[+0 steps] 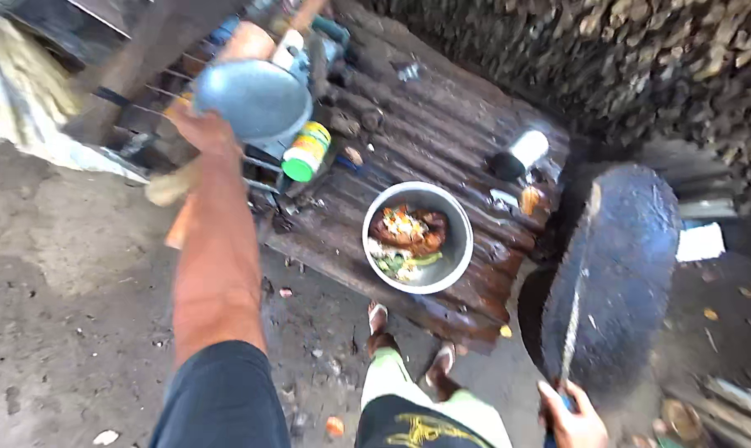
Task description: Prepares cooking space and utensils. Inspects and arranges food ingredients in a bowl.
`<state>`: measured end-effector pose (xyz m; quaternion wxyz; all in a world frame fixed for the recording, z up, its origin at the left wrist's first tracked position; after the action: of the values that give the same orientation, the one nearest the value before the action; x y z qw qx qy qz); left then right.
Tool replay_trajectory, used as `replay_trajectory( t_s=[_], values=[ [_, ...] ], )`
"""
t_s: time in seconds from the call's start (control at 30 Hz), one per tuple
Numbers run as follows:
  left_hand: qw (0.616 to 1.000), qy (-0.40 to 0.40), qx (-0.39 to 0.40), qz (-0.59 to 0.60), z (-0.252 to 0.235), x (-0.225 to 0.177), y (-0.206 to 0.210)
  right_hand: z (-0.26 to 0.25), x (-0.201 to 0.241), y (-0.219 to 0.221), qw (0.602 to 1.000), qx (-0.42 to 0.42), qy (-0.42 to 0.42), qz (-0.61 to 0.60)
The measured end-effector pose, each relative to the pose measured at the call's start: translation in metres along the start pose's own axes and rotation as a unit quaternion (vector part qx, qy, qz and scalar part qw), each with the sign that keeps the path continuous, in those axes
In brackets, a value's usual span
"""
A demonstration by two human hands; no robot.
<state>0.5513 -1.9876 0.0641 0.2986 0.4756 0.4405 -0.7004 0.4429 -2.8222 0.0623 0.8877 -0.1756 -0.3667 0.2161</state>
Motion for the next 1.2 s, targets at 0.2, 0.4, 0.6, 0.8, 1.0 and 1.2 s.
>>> replay_trajectory(
  t_s=[0.2,0.4,0.6,0.8,1.0,1.2],
  values=[
    [0.997,-0.049,-0.015,-0.059,-0.025,0.012,0.002,-0.009,-0.042,-0.006,0.994,-0.019,-0.078,-0.07],
    [0.939,0.212,0.116,-0.242,0.143,-0.077,0.052,-0.011,-0.048,-0.009,0.993,-0.032,-0.074,-0.089],
    [0.694,0.277,0.499,-0.439,0.363,0.024,0.223,-0.02,-0.036,-0.014,0.988,-0.016,-0.104,-0.116],
    [0.598,0.307,0.436,-0.598,0.351,0.047,0.246,-0.051,-0.054,-0.034,0.983,0.031,-0.155,-0.096],
    [0.536,0.301,0.445,-0.651,0.344,0.05,0.253,-0.085,-0.082,-0.076,0.981,0.064,-0.177,-0.04],
    [0.536,0.341,0.427,-0.644,0.34,0.055,0.257,-0.082,-0.103,-0.108,0.981,0.015,-0.194,0.019]
  ],
)
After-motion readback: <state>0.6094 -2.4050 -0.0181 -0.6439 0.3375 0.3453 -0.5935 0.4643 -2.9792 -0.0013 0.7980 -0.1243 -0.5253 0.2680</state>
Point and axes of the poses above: each hand's wrist, its own z-axis away from the middle knuckle, its own y-axis out of the palm, x = y × z, the point moved 9 cm from there along -z, towards the middle knuckle, and after that the axes turned 13 degrees about x, right-handed, at the moved point
